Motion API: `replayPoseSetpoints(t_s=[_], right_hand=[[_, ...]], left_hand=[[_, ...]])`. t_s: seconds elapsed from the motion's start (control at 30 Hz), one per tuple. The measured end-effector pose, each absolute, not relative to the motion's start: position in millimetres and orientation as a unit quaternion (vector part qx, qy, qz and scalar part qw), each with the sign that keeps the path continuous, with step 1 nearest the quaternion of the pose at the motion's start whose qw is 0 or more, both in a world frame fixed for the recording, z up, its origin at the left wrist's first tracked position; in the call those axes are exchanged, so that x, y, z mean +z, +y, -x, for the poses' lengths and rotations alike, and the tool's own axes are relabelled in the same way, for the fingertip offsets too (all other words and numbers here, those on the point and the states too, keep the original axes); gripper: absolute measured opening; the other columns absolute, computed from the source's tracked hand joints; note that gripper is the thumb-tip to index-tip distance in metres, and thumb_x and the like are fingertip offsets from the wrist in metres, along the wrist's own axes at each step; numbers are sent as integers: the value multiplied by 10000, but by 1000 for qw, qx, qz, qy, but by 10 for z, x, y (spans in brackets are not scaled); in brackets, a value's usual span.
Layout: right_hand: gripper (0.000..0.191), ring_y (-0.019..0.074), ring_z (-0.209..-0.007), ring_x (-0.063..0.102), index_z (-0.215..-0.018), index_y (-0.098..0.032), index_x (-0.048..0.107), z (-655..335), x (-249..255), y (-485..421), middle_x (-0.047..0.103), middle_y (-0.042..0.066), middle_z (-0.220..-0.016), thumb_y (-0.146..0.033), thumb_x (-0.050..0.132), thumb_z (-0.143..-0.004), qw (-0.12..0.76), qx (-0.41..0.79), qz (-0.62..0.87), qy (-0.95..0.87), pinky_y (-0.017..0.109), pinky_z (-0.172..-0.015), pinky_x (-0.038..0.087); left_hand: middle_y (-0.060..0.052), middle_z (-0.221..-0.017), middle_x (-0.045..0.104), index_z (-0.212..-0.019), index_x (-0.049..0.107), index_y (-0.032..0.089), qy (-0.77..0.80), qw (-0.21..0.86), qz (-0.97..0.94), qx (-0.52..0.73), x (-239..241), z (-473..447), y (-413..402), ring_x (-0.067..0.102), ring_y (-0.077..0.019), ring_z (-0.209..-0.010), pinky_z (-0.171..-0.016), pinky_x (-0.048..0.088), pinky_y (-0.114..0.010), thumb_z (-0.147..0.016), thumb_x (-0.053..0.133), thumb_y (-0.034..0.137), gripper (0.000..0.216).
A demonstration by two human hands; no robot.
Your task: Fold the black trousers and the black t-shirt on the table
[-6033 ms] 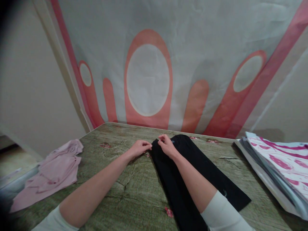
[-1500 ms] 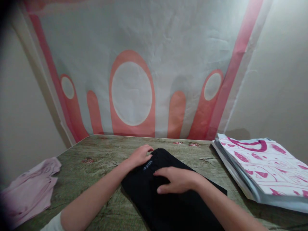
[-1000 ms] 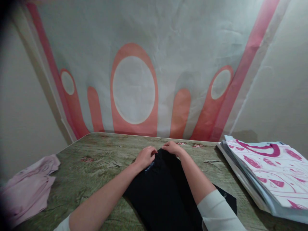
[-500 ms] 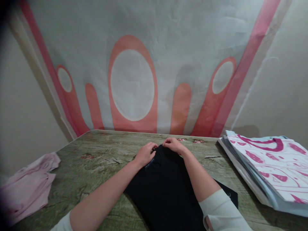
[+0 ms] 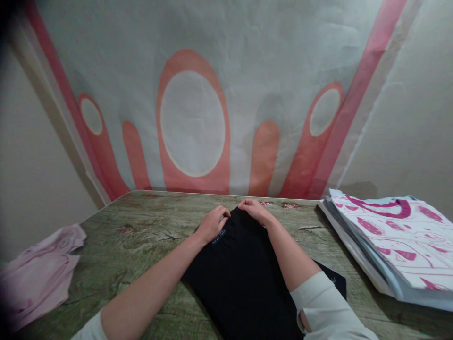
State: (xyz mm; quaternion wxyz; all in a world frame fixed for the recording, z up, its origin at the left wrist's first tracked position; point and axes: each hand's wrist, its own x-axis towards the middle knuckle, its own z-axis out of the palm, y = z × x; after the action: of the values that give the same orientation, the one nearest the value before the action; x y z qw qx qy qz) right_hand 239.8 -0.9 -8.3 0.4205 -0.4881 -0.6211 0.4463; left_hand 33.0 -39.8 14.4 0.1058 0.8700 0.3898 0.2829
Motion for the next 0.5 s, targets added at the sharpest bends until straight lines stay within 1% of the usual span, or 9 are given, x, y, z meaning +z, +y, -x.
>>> replayPoseSetpoints(t_s=[0.13,0.27,0.4,0.5], right_hand=[[294,102,-571,481,-727,-166,569,-2397,-115,18,553,-40,-619,-433,646,-633,428,449,486,-616,223,-559,356],[328,103,-572,505,-770,-167,576,-2394,-142,29,574,-39,-630,-430,686,-607,431,467,475,-610,231,-565,384],[410,128,-682,573,-900,-177,577,-2415,-161,29,637,-7,-763,-426,708,-602,432,498,455,-599,263,-658,434],[423,141,-766,597,-933,-182,571,-2442,-162,21,656,16,-848,-412,713,-608,430,526,434,-591,286,-738,443]], left_hand=[[-50,-926,563,-902,533,173,352,184,-859,323,84,-307,-317,524,-163,-891,-816,428,-289,-820,455,136,120],[-45,-871,589,-907,526,152,351,254,-840,327,11,-264,-229,545,-148,-823,-764,454,-280,-814,441,112,132],[-32,-833,596,-876,525,144,346,259,-844,318,-43,-224,-177,548,-137,-782,-740,456,-270,-803,447,106,114],[-32,-820,595,-857,528,143,340,251,-849,316,-63,-214,-171,545,-134,-766,-722,456,-260,-789,448,97,115]])
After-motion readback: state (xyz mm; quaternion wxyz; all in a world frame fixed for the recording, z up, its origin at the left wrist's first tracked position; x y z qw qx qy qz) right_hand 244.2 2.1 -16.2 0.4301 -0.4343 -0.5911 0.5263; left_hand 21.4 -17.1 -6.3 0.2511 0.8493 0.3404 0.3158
